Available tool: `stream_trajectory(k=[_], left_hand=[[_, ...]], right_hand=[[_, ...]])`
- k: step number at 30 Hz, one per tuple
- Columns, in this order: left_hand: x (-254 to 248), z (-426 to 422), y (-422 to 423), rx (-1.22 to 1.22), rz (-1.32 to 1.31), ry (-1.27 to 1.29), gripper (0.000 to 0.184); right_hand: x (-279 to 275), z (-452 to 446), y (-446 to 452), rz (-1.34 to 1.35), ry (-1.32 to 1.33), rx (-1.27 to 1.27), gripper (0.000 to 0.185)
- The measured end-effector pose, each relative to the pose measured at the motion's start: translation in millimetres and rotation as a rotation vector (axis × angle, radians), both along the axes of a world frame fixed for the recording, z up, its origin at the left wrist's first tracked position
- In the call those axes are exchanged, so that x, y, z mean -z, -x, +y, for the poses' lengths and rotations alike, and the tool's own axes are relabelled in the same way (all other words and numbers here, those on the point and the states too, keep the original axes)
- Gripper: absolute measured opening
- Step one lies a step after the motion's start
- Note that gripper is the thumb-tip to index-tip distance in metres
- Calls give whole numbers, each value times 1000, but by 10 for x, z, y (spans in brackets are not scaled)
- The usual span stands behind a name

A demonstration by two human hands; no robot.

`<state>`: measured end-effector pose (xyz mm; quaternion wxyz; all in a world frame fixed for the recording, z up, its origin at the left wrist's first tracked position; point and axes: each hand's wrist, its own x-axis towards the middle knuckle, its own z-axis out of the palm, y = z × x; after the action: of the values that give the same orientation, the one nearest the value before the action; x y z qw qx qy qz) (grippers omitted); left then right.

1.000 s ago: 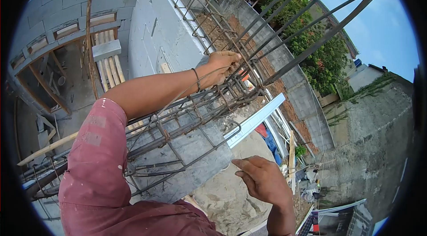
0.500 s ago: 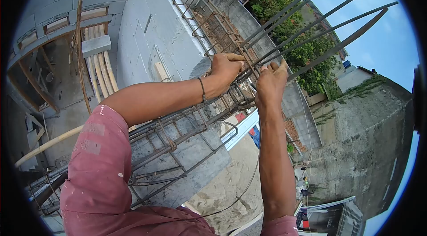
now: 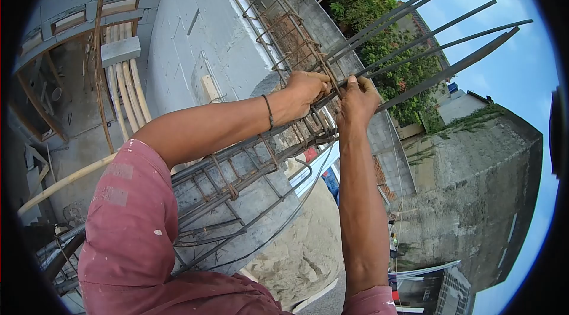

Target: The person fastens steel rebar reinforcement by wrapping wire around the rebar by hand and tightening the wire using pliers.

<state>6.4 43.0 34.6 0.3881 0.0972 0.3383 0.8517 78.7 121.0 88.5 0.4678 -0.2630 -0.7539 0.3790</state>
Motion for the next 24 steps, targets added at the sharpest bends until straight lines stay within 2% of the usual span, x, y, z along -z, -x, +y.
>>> stream_trajectory(k=[7, 10, 12, 15, 22, 24], left_hand=[[26, 24, -22, 7, 13, -4, 29], [35, 24, -6, 24, -14, -20, 28], [40, 51, 7, 18, -16, -19, 28], [27, 86, 22, -6, -45, -11, 26], [58, 33, 8, 0, -90, -68, 15], [32, 9, 11, 14, -74, -51, 13]], right_hand=[[-69, -91, 28, 173, 237, -96, 16], [-12, -46, 46, 148, 139, -64, 16], [20, -6, 38, 75, -62, 35, 16], [59, 36, -12, 36, -184, 90, 18], [125, -60, -55, 202, -58, 6, 22], [184, 59, -90, 93, -357, 104, 19]])
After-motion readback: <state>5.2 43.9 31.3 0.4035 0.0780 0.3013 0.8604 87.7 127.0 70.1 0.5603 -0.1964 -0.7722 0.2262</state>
